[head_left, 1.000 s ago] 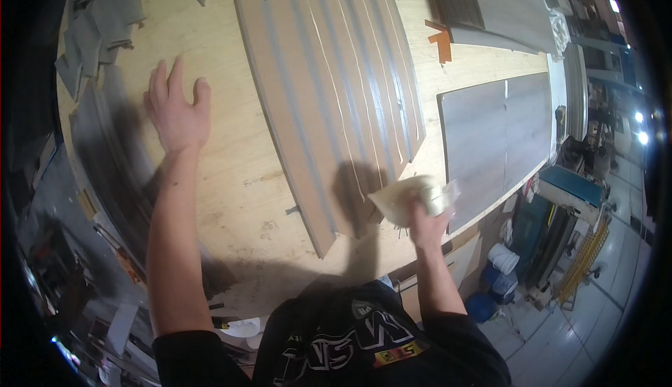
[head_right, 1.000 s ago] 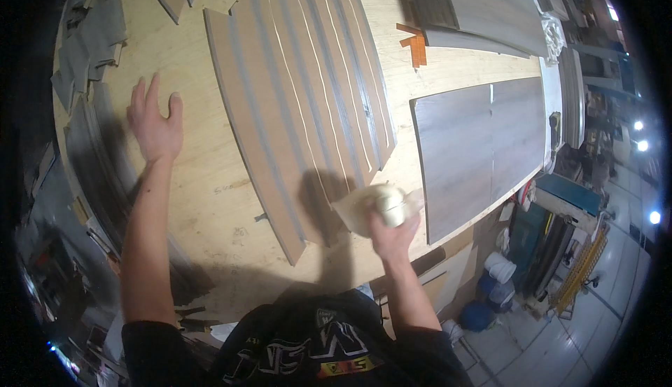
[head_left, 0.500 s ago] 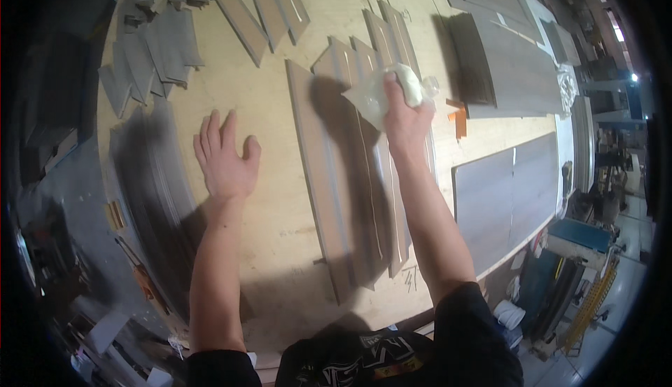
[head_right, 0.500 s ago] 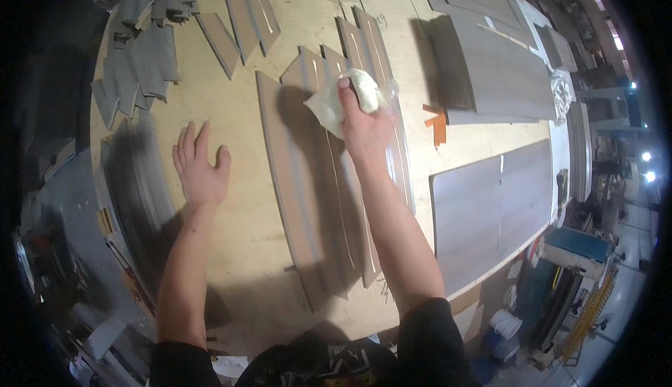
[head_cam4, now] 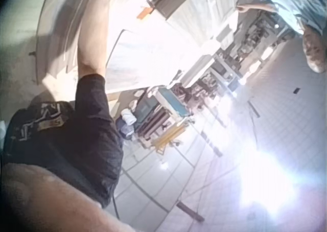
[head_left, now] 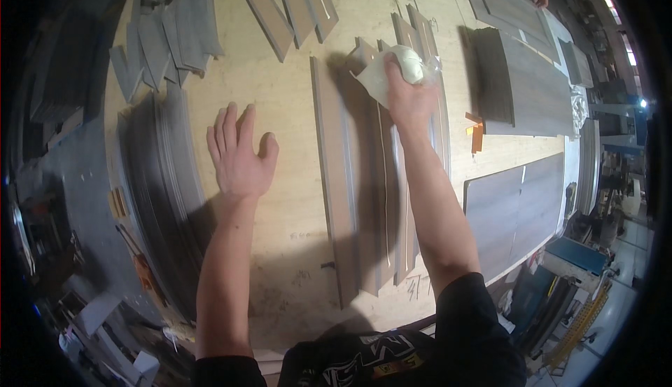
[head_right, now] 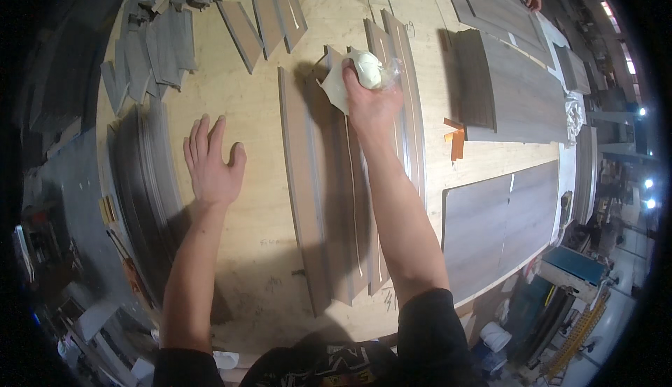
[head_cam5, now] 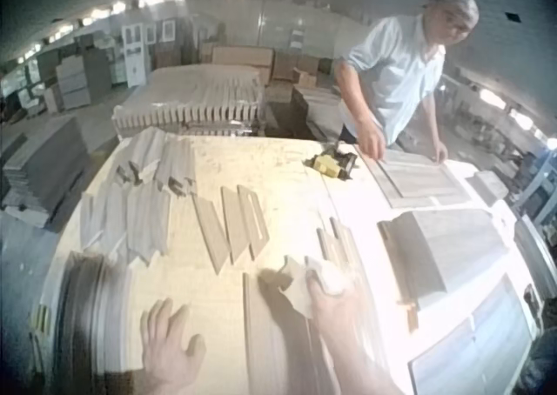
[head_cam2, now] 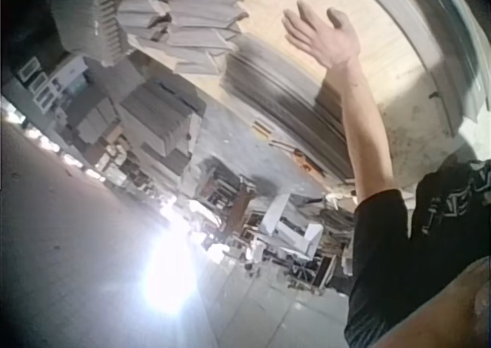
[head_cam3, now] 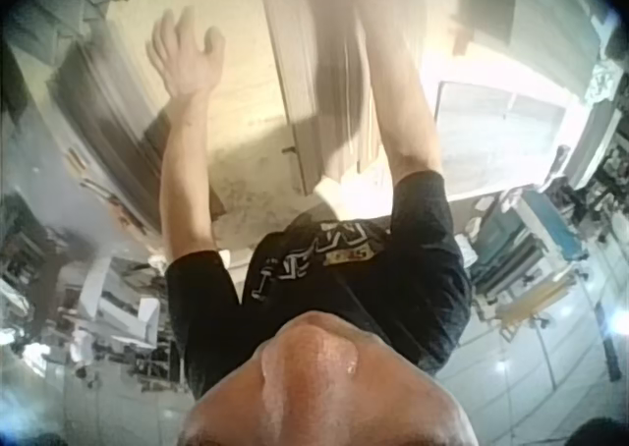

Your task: Assembling wooden furniture panels using a pneumatic nail gun and wood adhesive.

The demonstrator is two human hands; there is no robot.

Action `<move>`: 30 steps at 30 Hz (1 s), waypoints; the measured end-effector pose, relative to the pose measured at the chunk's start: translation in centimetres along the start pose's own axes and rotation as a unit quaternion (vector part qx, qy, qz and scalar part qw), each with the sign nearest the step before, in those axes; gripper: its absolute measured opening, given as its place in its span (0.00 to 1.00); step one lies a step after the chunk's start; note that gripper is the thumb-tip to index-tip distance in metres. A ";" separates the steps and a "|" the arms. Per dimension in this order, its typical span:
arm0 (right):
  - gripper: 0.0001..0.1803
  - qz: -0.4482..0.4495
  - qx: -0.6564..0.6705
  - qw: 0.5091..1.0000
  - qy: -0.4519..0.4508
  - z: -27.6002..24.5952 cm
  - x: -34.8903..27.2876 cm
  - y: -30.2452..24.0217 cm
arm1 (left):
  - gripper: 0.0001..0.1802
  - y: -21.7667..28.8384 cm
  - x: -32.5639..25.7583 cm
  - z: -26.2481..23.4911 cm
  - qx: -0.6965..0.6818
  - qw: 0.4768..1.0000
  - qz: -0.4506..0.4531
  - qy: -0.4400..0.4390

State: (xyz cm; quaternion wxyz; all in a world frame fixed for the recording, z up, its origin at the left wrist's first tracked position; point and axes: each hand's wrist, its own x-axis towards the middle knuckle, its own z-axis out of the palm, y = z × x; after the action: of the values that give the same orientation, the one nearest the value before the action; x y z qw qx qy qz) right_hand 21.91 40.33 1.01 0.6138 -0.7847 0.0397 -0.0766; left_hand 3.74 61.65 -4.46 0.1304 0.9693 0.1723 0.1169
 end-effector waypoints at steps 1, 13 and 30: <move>0.21 0.022 -0.032 0.999 0.000 -0.5 -0.6 -0.5 | 0.33 -0.1 -0.1 0.0 0.001 1.000 -0.001 -0.003; 0.23 0.127 -0.191 0.973 -0.041 -9.0 -11.6 -1.6 | 0.33 -0.3 -0.5 0.8 0.006 1.000 0.010 0.016; 0.21 0.104 -0.273 0.952 -0.087 -20.2 -27.3 1.2 | 0.33 -1.0 -0.5 1.7 0.037 0.999 0.017 0.022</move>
State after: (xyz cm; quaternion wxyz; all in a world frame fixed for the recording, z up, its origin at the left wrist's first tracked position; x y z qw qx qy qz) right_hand -8.36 24.94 2.60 0.3820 -0.9174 0.0873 0.0701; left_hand 3.46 62.08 -6.41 0.0887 0.9735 0.1624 0.1343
